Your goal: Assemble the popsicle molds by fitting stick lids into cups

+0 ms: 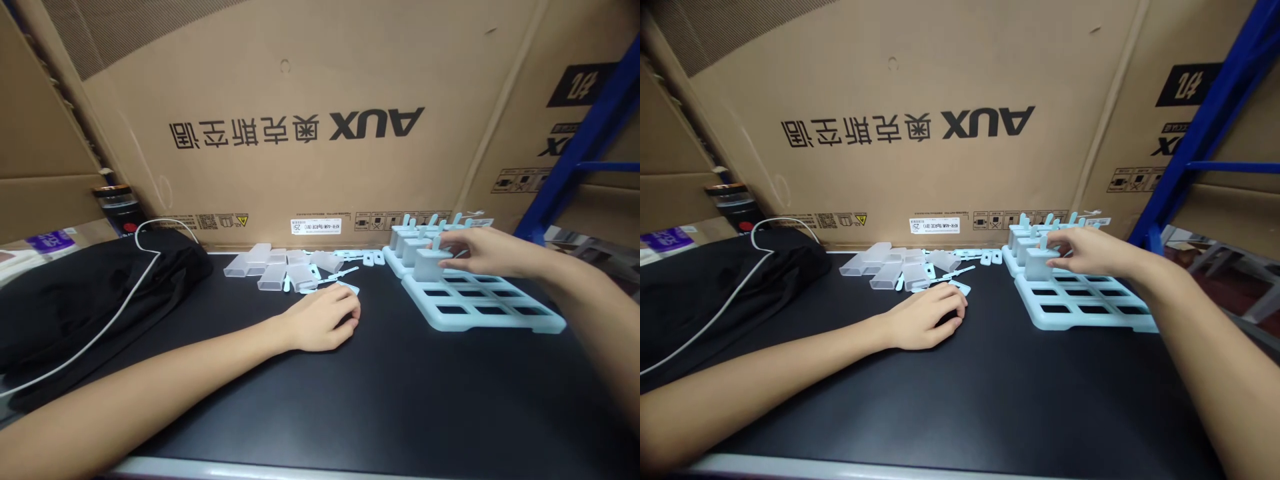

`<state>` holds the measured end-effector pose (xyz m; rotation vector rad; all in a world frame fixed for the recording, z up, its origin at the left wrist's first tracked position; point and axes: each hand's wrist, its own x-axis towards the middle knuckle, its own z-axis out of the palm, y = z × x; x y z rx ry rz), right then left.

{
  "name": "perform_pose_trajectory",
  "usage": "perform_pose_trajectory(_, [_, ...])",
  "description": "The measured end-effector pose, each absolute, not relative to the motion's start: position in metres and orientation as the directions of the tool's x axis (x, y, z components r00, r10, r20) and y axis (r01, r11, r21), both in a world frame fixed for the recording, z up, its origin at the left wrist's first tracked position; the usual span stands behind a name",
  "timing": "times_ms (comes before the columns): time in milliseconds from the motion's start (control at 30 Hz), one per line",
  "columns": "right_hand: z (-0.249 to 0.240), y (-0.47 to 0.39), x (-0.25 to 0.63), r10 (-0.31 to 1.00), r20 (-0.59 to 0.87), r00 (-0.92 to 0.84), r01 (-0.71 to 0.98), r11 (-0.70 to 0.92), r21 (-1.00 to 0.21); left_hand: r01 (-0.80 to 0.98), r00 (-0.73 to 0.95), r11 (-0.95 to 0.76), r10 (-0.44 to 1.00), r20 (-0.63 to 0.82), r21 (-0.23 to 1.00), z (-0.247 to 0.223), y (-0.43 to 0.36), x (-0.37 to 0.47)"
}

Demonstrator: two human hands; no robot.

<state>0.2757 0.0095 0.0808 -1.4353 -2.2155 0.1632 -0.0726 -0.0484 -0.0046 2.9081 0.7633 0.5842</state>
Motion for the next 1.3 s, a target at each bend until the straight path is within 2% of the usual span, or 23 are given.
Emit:
perform_pose_trajectory(100, [0.086, 0.005, 0.282, 0.932, 0.149, -0.331, 0.885, 0.362, -0.293, 0.540, 0.763, -0.840, 0.516, 0.390, 0.055, -0.003, -0.050, -0.073])
perform_pose_trajectory(167, [0.096, 0.000, 0.284, 0.931, 0.238, -0.276, 0.922, 0.327, -0.208, 0.604, 0.735, -0.794, 0.527, 0.427, -0.059, -0.001, -0.049, -0.076])
perform_pose_trajectory(267, [0.110, -0.010, 0.270, 0.854, 0.436, -0.284, 0.937, 0.343, -0.061, 0.656, 0.723, -0.720, 0.512, 0.464, -0.228, 0.001, -0.046, -0.084])
perform_pose_trajectory(300, [0.112, -0.013, 0.260, 0.827, 0.466, -0.314, 0.925, 0.376, -0.045, 0.665, 0.721, -0.700, 0.508, 0.471, -0.262, 0.001, -0.045, -0.087])
perform_pose_trajectory(367, [0.107, -0.016, 0.234, 0.797, 0.434, -0.419, 0.869, 0.491, -0.064, 0.681, 0.711, -0.673, 0.515, 0.478, -0.288, 0.000, -0.043, -0.092])
perform_pose_trajectory(533, [0.059, -0.012, 0.170, 0.653, 0.143, -0.743, 0.649, 0.756, -0.080, 0.700, 0.694, -0.670, 0.557, 0.457, -0.246, -0.004, -0.044, -0.093])
perform_pose_trajectory(633, [0.035, -0.004, 0.156, 0.595, 0.088, -0.799, 0.590, 0.804, -0.079, 0.695, 0.699, -0.685, 0.573, 0.428, -0.218, -0.004, -0.043, -0.091])
perform_pose_trajectory(733, [0.033, 0.007, 0.150, 0.587, 0.060, -0.807, 0.586, 0.809, -0.034, 0.682, 0.713, -0.704, 0.580, 0.393, -0.198, -0.004, -0.043, -0.092])
perform_pose_trajectory(933, [0.046, 0.048, 0.114, 0.651, 0.102, -0.752, 0.656, 0.725, 0.210, 0.669, 0.728, -0.720, 0.584, 0.359, -0.185, -0.004, -0.042, -0.093])
perform_pose_trajectory(1133, [0.039, 0.075, 0.083, 0.611, 0.124, -0.782, 0.616, 0.726, 0.306, 0.672, 0.726, -0.722, 0.598, 0.340, -0.165, -0.004, -0.043, -0.093])
perform_pose_trajectory(1233, [0.045, 0.074, 0.083, 0.605, 0.173, -0.777, 0.624, 0.704, 0.338, 0.666, 0.713, -0.740, 0.597, 0.368, -0.091, -0.003, -0.043, -0.095])
perform_pose_trajectory(1300, [0.054, 0.069, 0.089, 0.603, 0.222, -0.766, 0.640, 0.686, 0.347, 0.667, 0.672, -0.745, 0.586, 0.453, -0.025, -0.004, -0.042, -0.096])
